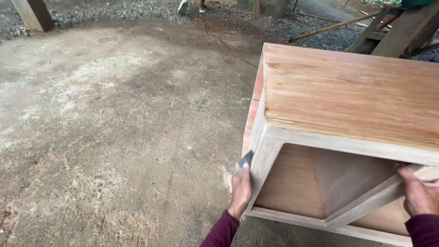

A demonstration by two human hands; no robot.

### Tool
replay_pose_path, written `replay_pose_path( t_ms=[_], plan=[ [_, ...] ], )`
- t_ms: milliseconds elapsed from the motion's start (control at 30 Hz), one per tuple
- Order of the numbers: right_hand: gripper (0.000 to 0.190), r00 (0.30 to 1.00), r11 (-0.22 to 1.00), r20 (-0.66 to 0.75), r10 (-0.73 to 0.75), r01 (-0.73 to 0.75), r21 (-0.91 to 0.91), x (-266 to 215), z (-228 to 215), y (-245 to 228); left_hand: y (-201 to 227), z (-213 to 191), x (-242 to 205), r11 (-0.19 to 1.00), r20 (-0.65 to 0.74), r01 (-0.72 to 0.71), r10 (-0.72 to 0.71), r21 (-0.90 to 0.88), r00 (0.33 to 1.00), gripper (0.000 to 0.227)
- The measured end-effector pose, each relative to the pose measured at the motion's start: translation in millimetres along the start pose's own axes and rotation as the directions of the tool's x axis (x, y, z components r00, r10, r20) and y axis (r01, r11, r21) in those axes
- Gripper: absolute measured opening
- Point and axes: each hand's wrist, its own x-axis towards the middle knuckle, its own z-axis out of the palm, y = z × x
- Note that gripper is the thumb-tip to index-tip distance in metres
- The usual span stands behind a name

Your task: The person sands the surfaces of a wooden cabinet and applies wood stain with a brush.

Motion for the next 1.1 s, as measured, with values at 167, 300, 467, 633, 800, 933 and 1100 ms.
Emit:
replay_pose_path(
  t_ms=[167,300,467,633,800,933,1100],
  plan=[
    [0.033,0.986,0.989,0.083,0.145,-0.141,-0.051,28.1,-26.9,50.2,92.8,8.1,-22.2,0.946,-0.004,-0.294,0.296,-0.137,0.955,0.05],
    [0.038,0.976,0.98,0.109,0.188,-0.18,-0.08,23.9,-19.8,34.0,-15.8,6.0,-49.2,0.988,-0.032,-0.089,0.085,-0.126,0.996,0.042],
    [0.042,0.973,0.968,0.056,0.223,-0.215,-0.126,22.4,-14.1,22.3,-122.4,-16.8,-46.4,0.98,0.042,0.188,-0.192,0.069,0.981,0.062],
    [0.034,0.991,0.983,0.008,0.137,-0.135,-0.128,9.8,-7.5,3.3,52.0,0.3,-31.9,0.988,0.034,-0.153,0.154,-0.038,0.987,0.051],
    [0.038,1.0,1.0,-0.011,-0.026,0.026,0.007,-18.6,18.4,-46.5,29.8,11.5,-28.9,0.919,-0.023,-0.39,0.389,-0.055,0.921,0.051],
    [0.038,0.994,0.994,0.044,0.098,-0.095,-0.062,17.9,-14.1,14.8,-92.2,0.4,-47.6,0.993,-0.03,-0.026,0.03,0.119,0.999,0.053],
    [0.041,0.977,0.98,0.097,0.188,-0.181,-0.078,39.2,-35.2,59.8,11.1,14.2,-28.7,0.917,0.005,-0.393,0.394,-0.07,0.919,0.058]
  ],
)
